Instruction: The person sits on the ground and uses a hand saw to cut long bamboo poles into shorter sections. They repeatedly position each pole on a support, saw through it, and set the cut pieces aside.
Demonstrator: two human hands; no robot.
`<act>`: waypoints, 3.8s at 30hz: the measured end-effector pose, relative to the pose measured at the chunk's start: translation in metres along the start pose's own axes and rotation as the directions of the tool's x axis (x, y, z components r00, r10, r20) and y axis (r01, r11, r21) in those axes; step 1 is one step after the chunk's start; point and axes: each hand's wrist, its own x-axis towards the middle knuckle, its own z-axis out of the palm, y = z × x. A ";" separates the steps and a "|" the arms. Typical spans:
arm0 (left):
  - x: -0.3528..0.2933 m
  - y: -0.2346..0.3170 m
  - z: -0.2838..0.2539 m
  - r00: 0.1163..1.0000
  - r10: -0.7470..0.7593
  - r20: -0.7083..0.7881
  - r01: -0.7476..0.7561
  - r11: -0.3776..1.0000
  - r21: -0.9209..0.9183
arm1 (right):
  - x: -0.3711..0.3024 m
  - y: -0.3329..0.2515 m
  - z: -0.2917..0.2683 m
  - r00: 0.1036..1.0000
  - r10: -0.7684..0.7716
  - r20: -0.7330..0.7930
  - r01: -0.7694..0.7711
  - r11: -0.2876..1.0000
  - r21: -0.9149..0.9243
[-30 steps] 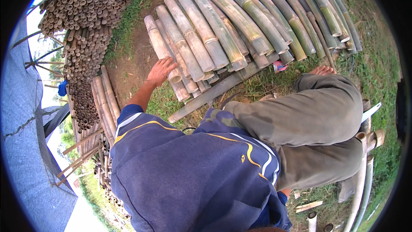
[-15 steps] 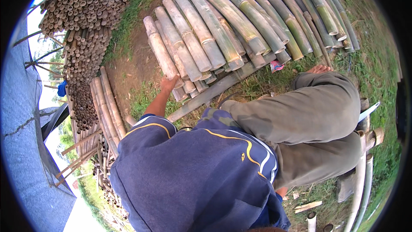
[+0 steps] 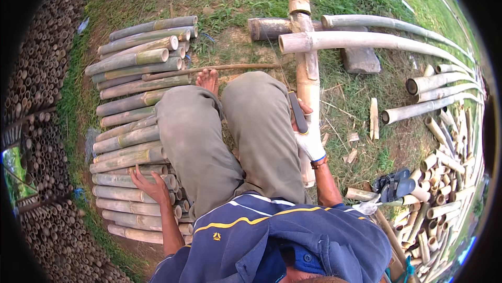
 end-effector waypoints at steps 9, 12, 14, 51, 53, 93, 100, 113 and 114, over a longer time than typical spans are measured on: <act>0.195 0.217 0.135 0.752 0.629 0.200 -0.438 0.702 -0.562 | -0.062 -0.050 -0.079 0.926 0.026 -0.376 0.152 0.887 0.435; 0.207 0.328 0.150 0.532 0.785 0.318 -0.478 0.588 -0.653 | -0.068 -0.045 -0.089 0.836 0.032 -0.548 0.142 0.952 0.272; 0.203 0.392 0.165 0.339 0.912 0.230 -0.622 0.401 -0.672 | -0.063 -0.034 -0.086 0.771 -0.032 -0.636 0.151 0.979 0.134; 0.247 0.202 0.216 0.496 0.581 0.646 -0.207 0.801 -0.562 | -0.072 0.129 0.007 0.763 0.517 -0.388 -0.642 0.673 -0.367; 0.248 0.162 0.238 0.516 0.602 0.609 -0.429 0.797 -0.425 | -0.070 0.145 0.005 0.757 0.538 -0.371 -0.649 0.688 -0.325; 0.222 0.403 0.166 0.253 0.907 0.336 -0.618 0.419 -0.666 | -0.042 0.147 0.023 0.822 0.126 -0.555 -0.482 0.674 -0.560; 0.172 0.479 0.246 0.342 0.916 0.208 -0.612 0.386 -0.690 | -0.045 0.142 0.032 0.763 0.111 -0.637 -0.515 0.700 -0.495; 0.169 0.496 0.238 0.276 0.873 0.402 -0.602 0.483 -0.636 | -0.043 0.126 0.030 0.737 0.104 -0.667 -0.501 0.747 -0.437; 0.169 0.496 0.239 0.266 0.876 0.402 -0.617 0.475 -0.627 | -0.042 0.127 0.030 0.741 0.089 -0.666 -0.488 0.753 -0.442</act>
